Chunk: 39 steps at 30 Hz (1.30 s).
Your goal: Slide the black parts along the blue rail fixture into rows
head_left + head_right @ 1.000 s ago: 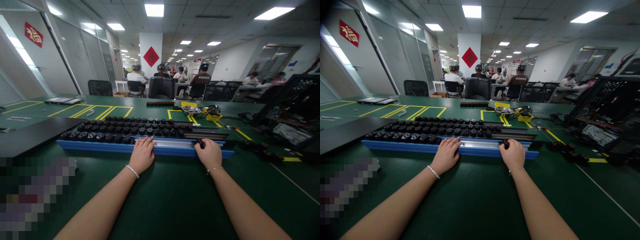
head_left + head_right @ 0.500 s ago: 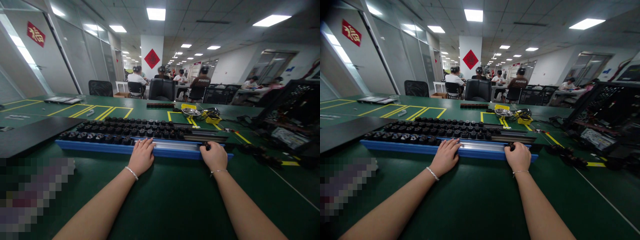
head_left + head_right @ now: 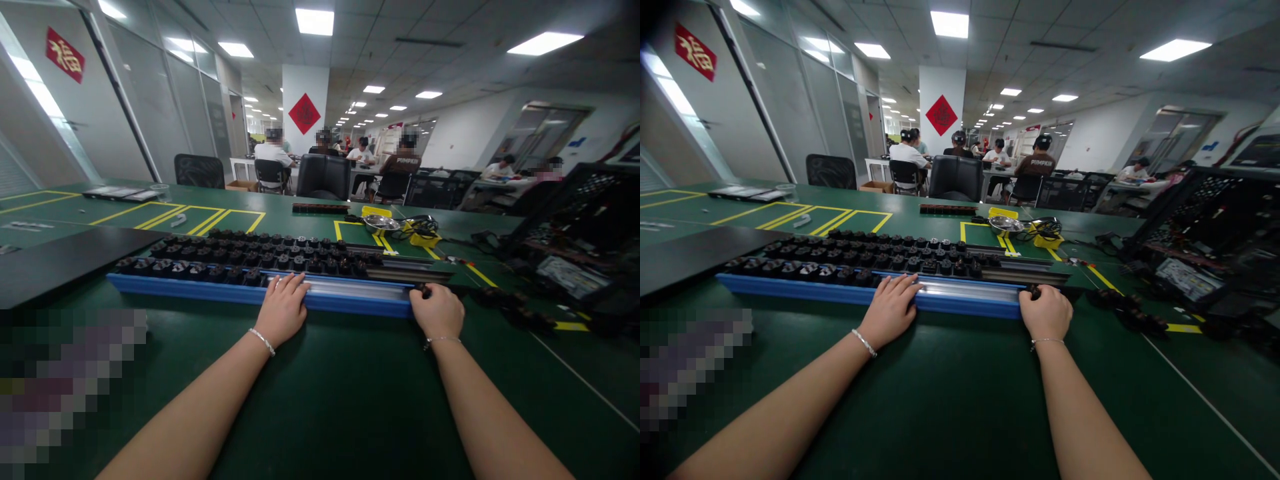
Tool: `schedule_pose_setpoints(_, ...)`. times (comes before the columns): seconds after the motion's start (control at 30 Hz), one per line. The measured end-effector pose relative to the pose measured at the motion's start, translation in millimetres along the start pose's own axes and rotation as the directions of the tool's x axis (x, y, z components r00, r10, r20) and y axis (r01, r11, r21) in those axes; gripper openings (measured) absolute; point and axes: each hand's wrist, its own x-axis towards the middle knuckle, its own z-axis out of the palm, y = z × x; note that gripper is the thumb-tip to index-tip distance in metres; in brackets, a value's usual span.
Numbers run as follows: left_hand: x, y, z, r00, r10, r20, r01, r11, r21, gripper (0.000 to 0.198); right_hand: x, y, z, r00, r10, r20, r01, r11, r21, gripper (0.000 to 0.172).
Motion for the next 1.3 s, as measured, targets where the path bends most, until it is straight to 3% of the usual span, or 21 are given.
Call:
schedule_pose_setpoints(0.4, 0, 0, -0.5, 1.0, -0.011, 0.004, 0.011, 1.0, -0.015, 0.041, 1, 14, 2, 0.991, -0.133, -0.014, 0.134, 0.989, 0.056, 0.029)
schedule_pose_setpoints(0.6, 1, 1, -1.5, 1.0, -0.011, 0.003, 0.011, 1.0, -0.022, 0.041, -1, 15, 4, 0.99, -0.126, -0.063, 0.131, 0.989, 0.065, 0.032)
schedule_pose_setpoints(0.87, 1, 0, -2.5, 1.0, -0.002, -0.004, 0.001, 0.999, -0.032, 0.037, 0, 16, -2, 0.999, -0.034, -0.026, 0.035, 0.999, 0.038, 0.035)
schedule_pose_setpoints(1.3, 0, -1, 0.3, 1.0, 0.008, -0.003, -0.008, 1.0, 0.007, 0.036, 5, 29, -4, 0.986, 0.167, 0.001, -0.165, 0.973, 0.161, 0.044)
